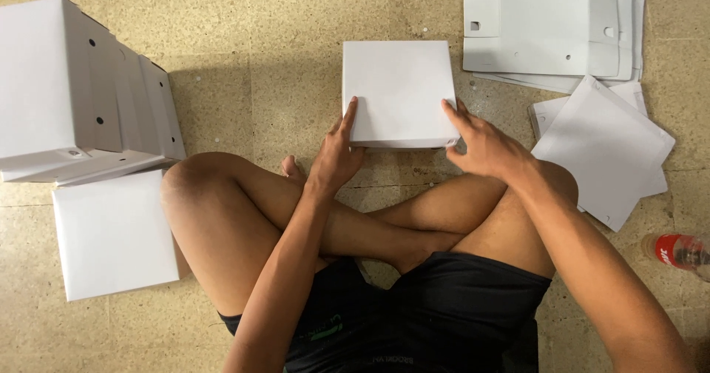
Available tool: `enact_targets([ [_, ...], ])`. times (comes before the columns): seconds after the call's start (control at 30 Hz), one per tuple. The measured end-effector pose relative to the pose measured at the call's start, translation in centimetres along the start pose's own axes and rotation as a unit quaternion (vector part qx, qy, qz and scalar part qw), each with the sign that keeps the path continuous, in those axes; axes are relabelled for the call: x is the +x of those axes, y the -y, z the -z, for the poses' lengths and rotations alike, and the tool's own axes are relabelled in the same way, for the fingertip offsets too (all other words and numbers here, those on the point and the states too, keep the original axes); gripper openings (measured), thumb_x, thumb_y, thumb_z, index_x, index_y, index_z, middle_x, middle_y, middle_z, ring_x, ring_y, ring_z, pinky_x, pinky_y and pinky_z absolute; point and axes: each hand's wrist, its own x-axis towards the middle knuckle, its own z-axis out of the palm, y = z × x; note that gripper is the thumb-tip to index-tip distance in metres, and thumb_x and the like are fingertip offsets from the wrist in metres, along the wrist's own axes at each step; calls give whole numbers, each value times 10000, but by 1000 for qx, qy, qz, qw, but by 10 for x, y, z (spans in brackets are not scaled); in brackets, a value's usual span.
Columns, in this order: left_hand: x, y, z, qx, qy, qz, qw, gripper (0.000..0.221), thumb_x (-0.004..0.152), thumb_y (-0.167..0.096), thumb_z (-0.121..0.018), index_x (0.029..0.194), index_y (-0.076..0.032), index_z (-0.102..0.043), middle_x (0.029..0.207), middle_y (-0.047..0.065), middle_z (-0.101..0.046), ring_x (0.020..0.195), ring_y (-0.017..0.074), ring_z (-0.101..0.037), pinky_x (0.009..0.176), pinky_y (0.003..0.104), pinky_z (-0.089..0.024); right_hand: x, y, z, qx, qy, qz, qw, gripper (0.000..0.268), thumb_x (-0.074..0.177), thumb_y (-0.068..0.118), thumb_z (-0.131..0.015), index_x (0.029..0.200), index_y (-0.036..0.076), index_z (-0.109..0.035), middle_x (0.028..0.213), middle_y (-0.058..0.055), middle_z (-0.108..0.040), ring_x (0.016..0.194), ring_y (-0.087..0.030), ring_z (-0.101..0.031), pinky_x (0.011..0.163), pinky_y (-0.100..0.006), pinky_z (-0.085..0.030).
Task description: Assembling cardboard boxes by folding flat sheets and tucking in flaps while sitting on the floor.
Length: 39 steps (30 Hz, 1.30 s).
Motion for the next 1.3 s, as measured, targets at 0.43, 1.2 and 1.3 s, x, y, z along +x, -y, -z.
enact_targets([
  [0.43, 1, 3, -4, 33, -7, -49, 998, 810, 866, 208, -502, 1591, -35, -234, 1436, 391, -461, 1222, 546, -542, 1001, 602, -522, -7, -46, -53, -61, -123, 50, 989, 820, 843, 15, -707, 1568, -23, -327, 1398, -425, -466, 1145, -530, -594, 868, -553, -555],
  [1.2, 14, 25, -9, -73, -119, -13, 990, 733, 850, 182, -617, 1511, -84, -445, 1301, 373, -579, 1190, 540, -554, 942, 536, -579, 11, -3, -46, 207, -285, -58, 934, 668, 787, -73, -708, 1414, 131, -601, 772, -213, -692, 686, -293, -723, 544, -380, -593],
  [1.3, 15, 26, -11, -27, -150, -24, 988, 654, 849, 124, -654, 1462, -52, -506, 1178, 356, -654, 1101, 519, -622, 854, 482, -622, 15, -13, -54, 144, -309, -30, 939, 635, 791, -59, -730, 1398, 83, -610, 808, -280, -690, 708, -390, -714, 510, -457, -590],
])
